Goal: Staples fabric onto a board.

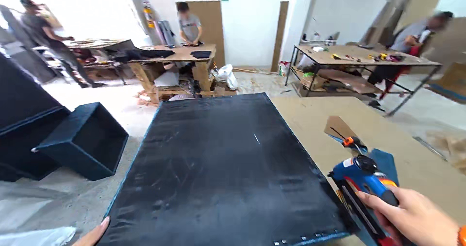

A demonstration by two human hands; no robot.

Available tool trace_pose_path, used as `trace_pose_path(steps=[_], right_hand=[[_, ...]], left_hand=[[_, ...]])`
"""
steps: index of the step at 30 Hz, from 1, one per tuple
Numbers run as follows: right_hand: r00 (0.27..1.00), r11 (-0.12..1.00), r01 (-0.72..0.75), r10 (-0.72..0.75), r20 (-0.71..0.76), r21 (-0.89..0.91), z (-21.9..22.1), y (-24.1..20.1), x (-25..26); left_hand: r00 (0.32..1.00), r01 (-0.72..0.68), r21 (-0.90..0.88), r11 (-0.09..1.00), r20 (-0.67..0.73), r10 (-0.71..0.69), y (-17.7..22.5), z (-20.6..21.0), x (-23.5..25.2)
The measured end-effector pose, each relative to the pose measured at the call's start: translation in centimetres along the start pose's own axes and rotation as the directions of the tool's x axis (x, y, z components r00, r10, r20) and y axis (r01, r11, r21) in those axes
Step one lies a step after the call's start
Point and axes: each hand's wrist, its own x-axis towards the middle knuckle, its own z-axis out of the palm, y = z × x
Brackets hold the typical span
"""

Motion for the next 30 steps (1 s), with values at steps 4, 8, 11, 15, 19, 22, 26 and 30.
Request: trace_pose_path(steps=[4,8,11,15,19,22,26,30], right_hand=[[0.996,0.996,0.087,-0.087,-0.004,-0.017,-0.6,-7.1,6.0],[0.989,0.989,0.144,-0.144,-0.038,-0.026,2.0,-16.0,16.3],[0.987,0.988,0.152,-0.150,-0.048,0.038,4.4,-21.5,25.6],[0.996,0.989,0.058,-0.048,-0.080,0.137,7.3,-26.7,36.8],[0.986,0.993,0.084,-0.070,-0.152,0.088,8.9,-28.9,44.0],[0.974,0.990,0.139,-0.133,-0.184,0.018,9.2,-30.7,47.2],[0.988,0.987,0.151,-0.153,-0.031,-0.061,9.6,-31.9,49.5],[0.994,0.988,0.107,-0.108,-0.003,-0.108,9.8,-32.2,48.5]], left_hand=[[0.946,-0.218,0.525,0.823,-0.093,0.309,4.1,1.2,8.2],[0.748,-0.469,0.785,0.404,0.110,0.655,10.1,2.0,22.8],[0.770,-0.494,0.813,0.308,0.245,0.589,15.9,2.3,32.6],[0.754,-0.527,0.786,0.324,0.255,0.606,20.5,2.8,43.7],[0.864,-0.360,0.717,0.596,0.017,0.502,23.2,3.2,48.4],[0.927,-0.207,0.660,0.722,-0.102,0.360,24.7,3.1,50.1],[0.952,-0.151,0.654,0.741,-0.104,0.287,25.7,2.8,51.1],[0.956,-0.125,0.656,0.744,-0.121,0.267,25.6,2.6,50.6]])
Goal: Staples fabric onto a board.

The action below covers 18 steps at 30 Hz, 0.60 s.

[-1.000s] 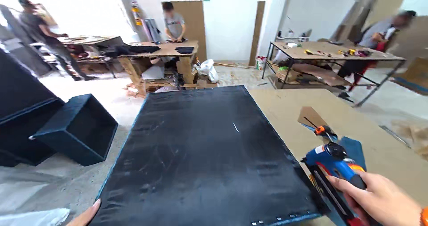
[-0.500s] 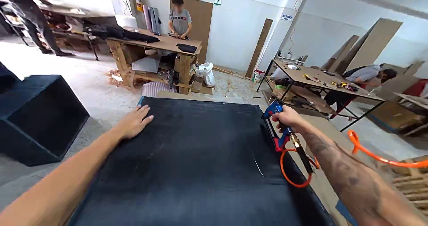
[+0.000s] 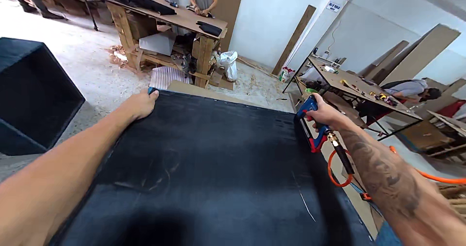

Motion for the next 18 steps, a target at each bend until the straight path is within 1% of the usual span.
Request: trace_pose_path(steps=[4,8,11,15,18], right_hand=[[0.999,0.999,-0.030,0.031,-0.031,0.033,-0.6,0.6,-0.5],[0.995,0.997,-0.052,0.057,-0.080,0.059,-0.4,1.2,0.7],[0.997,0.997,-0.032,0.037,-0.075,0.071,-0.2,1.2,1.6],[1.000,0.999,-0.014,0.015,-0.018,0.045,-0.3,0.3,0.3],[1.000,1.000,-0.005,0.005,-0.009,0.015,-0.7,0.6,-0.5]], left_hand=[[0.999,0.032,0.001,0.999,-0.011,-0.032,0.5,0.0,0.0],[0.999,0.038,0.020,0.999,-0.020,-0.038,0.1,0.4,0.6],[0.999,0.051,0.026,0.998,-0.019,-0.050,0.3,0.2,0.4],[0.999,0.051,0.009,0.999,-0.016,-0.051,0.5,-0.2,-0.1],[0.999,0.048,0.001,0.999,-0.015,-0.048,0.5,-0.1,-0.4]])
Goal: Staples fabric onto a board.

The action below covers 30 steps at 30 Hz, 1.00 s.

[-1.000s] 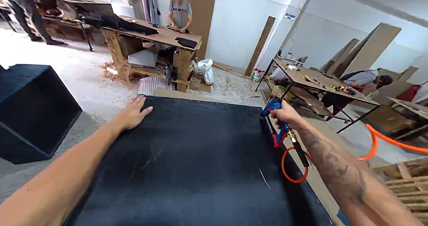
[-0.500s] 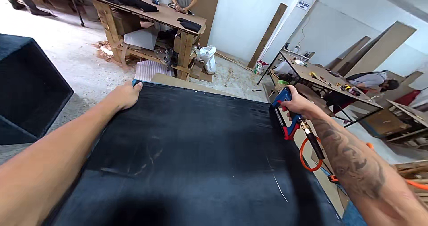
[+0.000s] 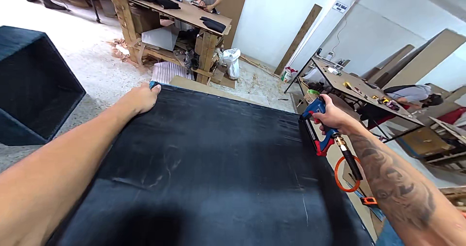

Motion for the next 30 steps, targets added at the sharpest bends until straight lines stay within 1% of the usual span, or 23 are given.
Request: trace_pose_path(steps=[4,8,12,14,17,19,21,23,24,25,27,28,30], right_hand=[[0.999,0.998,0.000,0.002,-0.032,0.061,-0.8,0.5,-1.0],[0.999,0.999,-0.028,0.029,-0.019,0.025,-0.5,1.3,-1.1],[1.000,0.999,0.027,-0.027,0.006,0.026,0.5,-0.2,-1.2],[0.999,0.999,0.038,-0.038,-0.003,0.000,0.9,-0.7,-0.6],[0.999,0.999,0.039,-0.038,-0.021,0.019,1.3,-1.3,0.9],[0.999,1.000,0.025,-0.025,-0.020,-0.018,1.2,-1.6,1.5],[0.995,0.992,0.070,-0.077,-0.059,-0.103,0.6,-2.8,0.3],[0.975,0.958,0.195,-0.213,-0.064,-0.212,0.8,-5.4,-1.4],[0.961,0.941,0.261,-0.274,-0.033,-0.217,1.8,-7.7,-2.1],[0.950,0.933,0.307,-0.313,0.001,-0.188,3.0,-10.1,-3.2],[0.929,0.928,0.368,-0.366,0.045,-0.061,5.2,-15.1,-5.8],[0.910,0.913,0.407,-0.406,0.081,-0.001,6.6,-17.6,-7.1],[0.848,0.864,0.493,-0.504,0.163,0.105,9.9,-22.7,-9.3]], left_hand=[[1.000,0.010,-0.004,1.000,-0.003,-0.010,-0.3,0.0,0.3],[1.000,0.014,-0.007,1.000,-0.010,-0.014,0.0,0.3,0.3],[1.000,0.015,-0.014,1.000,-0.004,-0.015,-0.1,-0.2,0.0],[1.000,0.012,-0.030,0.999,-0.005,-0.013,-0.3,-0.1,0.1],[1.000,0.019,-0.031,0.999,-0.013,-0.020,-0.6,-0.1,0.3],[1.000,0.015,-0.025,1.000,-0.016,-0.016,-0.7,-0.1,0.3],[1.000,-0.028,-0.043,0.999,-0.010,0.027,-0.2,-0.3,0.0],[0.992,-0.126,-0.070,0.990,-0.028,0.125,0.0,-0.1,-1.2],[0.988,-0.155,-0.073,0.985,-0.038,0.152,-0.5,-0.5,-1.4],[0.989,-0.144,-0.097,0.985,-0.034,0.142,-0.8,-0.7,-1.6],[0.996,-0.087,-0.141,0.986,-0.028,0.083,-0.9,-0.5,-1.6],[0.999,-0.046,-0.132,0.990,-0.024,0.044,-0.9,-0.4,-2.3],[1.000,0.016,-0.088,0.996,-0.012,-0.017,-1.4,-0.3,-5.0]])
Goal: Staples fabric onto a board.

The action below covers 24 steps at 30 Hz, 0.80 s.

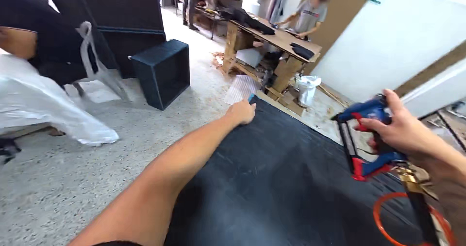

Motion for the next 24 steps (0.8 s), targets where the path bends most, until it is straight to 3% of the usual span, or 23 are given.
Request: trace_pose_path(steps=[5,10,13,18,24], right_hand=[[0.959,0.985,0.165,-0.173,0.223,0.056,10.1,-9.0,5.0],[0.964,0.987,0.141,-0.119,0.236,-0.077,17.8,-12.4,8.3],[0.975,0.978,0.079,-0.036,0.218,-0.191,19.6,-12.5,8.8],[0.951,0.981,0.118,-0.067,0.303,-0.154,19.9,-13.2,7.7],[0.966,0.974,0.108,-0.055,0.254,-0.201,21.4,-14.7,8.6]], left_hand=[[0.995,0.097,0.120,0.988,0.023,-0.100,-2.0,-0.8,-7.9],[0.992,0.109,0.089,0.990,0.052,-0.114,-2.2,-0.7,-7.9],[0.994,0.096,0.037,0.995,0.052,-0.097,-2.5,-0.5,-7.7],[0.993,0.079,-0.083,0.993,0.097,-0.070,-3.0,-0.4,-7.5],[0.988,0.102,-0.159,0.982,0.135,-0.081,-3.1,-0.8,-7.7]])
